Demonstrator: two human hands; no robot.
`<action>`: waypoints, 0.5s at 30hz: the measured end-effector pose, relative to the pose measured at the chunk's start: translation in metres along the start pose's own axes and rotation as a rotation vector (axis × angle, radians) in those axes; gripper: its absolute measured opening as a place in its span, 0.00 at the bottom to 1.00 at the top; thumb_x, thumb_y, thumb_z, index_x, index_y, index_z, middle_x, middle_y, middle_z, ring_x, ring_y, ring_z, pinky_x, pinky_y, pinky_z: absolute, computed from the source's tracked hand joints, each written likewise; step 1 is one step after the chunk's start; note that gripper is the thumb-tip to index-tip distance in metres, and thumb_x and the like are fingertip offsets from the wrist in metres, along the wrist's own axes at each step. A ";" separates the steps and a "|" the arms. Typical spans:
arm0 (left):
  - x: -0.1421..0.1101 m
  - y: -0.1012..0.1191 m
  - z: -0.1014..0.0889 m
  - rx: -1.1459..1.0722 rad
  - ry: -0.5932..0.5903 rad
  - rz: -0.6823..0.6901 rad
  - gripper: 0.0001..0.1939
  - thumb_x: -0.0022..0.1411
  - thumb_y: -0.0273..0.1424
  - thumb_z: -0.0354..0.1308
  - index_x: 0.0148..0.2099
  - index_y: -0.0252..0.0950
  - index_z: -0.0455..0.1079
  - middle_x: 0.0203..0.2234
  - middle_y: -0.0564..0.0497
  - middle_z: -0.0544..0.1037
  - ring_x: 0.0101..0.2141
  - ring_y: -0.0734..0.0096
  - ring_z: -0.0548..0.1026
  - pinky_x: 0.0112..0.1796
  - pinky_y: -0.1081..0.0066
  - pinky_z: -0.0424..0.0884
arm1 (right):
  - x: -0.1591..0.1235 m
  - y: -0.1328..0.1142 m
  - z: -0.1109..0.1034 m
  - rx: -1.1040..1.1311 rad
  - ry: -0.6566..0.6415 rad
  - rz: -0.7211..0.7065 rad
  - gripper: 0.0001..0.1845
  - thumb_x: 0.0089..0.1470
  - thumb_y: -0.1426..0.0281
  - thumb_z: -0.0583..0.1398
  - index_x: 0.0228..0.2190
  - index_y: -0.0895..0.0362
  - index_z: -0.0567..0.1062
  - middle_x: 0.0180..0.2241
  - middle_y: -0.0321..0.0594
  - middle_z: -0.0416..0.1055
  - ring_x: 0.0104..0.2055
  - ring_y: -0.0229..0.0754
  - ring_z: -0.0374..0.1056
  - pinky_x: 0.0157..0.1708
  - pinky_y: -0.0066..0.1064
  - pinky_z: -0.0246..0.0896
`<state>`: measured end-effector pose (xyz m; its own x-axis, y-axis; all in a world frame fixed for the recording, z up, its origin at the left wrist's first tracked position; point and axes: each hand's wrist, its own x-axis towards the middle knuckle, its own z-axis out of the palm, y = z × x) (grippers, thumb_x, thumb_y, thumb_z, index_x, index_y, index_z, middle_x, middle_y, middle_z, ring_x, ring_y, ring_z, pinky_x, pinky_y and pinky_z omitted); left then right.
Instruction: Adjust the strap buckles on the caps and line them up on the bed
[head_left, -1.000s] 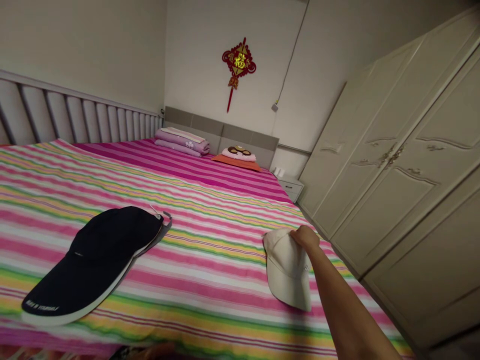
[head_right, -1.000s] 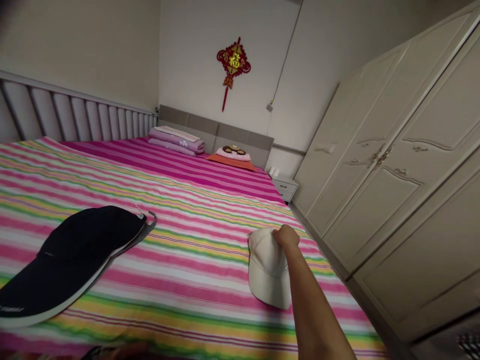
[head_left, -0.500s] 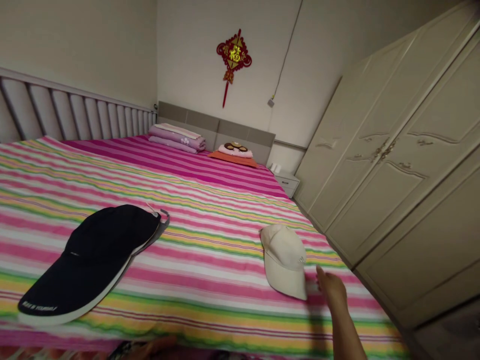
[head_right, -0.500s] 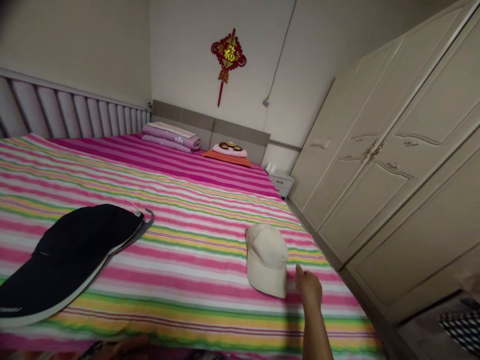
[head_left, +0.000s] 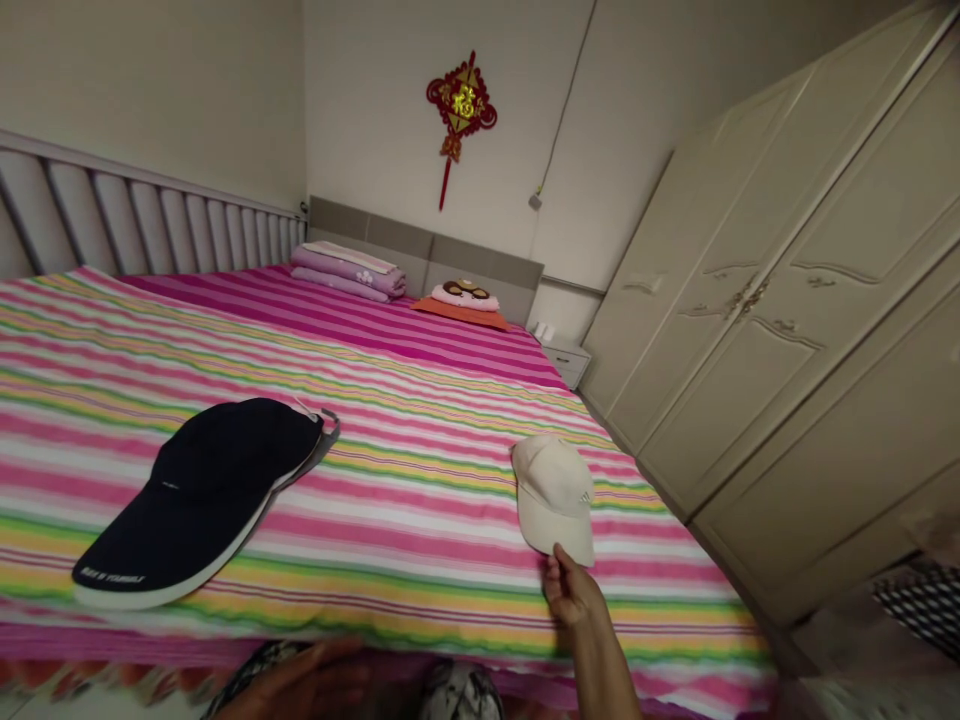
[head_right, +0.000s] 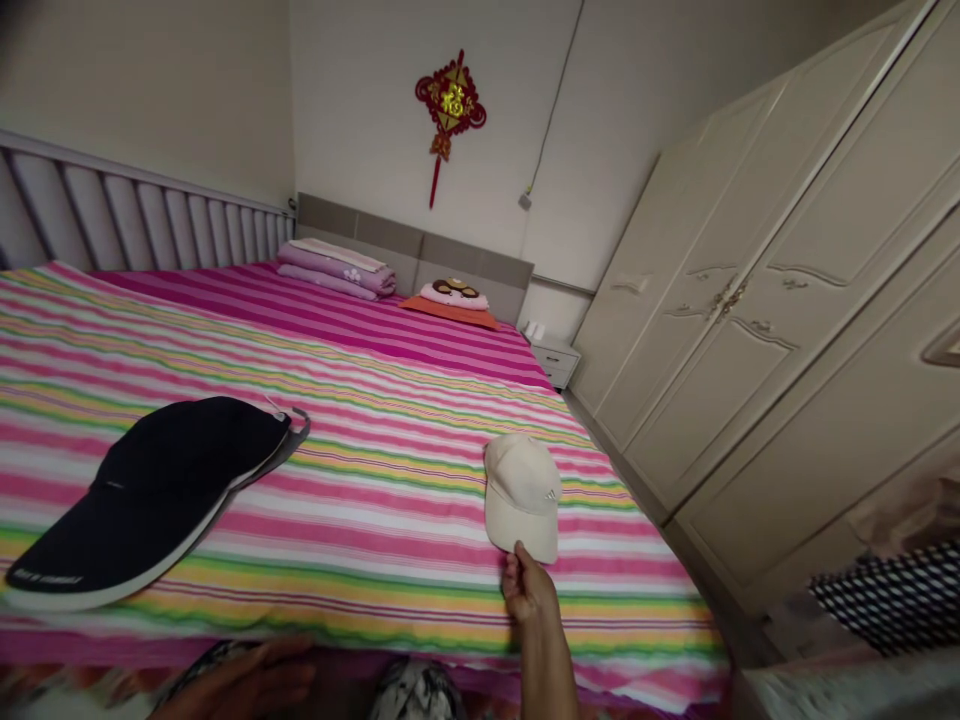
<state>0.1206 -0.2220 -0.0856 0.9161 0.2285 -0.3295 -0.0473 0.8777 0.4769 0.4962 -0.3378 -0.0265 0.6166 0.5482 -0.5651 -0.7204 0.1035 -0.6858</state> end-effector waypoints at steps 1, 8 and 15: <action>-0.001 0.000 0.000 -0.003 -0.002 0.005 0.22 0.55 0.41 0.53 0.50 0.37 0.67 0.47 0.41 0.70 0.50 0.54 0.65 0.49 0.59 0.55 | 0.000 0.001 0.000 0.001 0.026 0.001 0.12 0.55 0.74 0.55 0.20 0.62 0.64 0.14 0.27 0.62 0.11 0.25 0.57 0.09 0.15 0.52; -0.005 0.001 0.005 -0.015 -0.010 0.013 0.20 0.58 0.39 0.50 0.50 0.35 0.67 0.46 0.40 0.71 0.49 0.55 0.67 0.49 0.58 0.57 | -0.010 0.003 -0.003 -0.019 0.081 -0.008 0.10 0.54 0.74 0.55 0.22 0.63 0.66 0.16 0.26 0.61 0.12 0.25 0.55 0.10 0.16 0.52; -0.006 -0.001 0.008 -0.011 -0.026 0.057 0.18 0.59 0.37 0.48 0.49 0.35 0.67 0.43 0.42 0.73 0.44 0.59 0.70 0.45 0.61 0.61 | -0.010 0.008 0.000 -0.083 0.093 -0.089 0.14 0.54 0.74 0.55 0.18 0.61 0.63 0.13 0.25 0.59 0.11 0.25 0.55 0.08 0.15 0.51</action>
<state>0.1183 -0.2278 -0.0775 0.9220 0.2668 -0.2806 -0.1035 0.8682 0.4853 0.4844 -0.3423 -0.0258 0.7062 0.4600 -0.5382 -0.6357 0.0773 -0.7681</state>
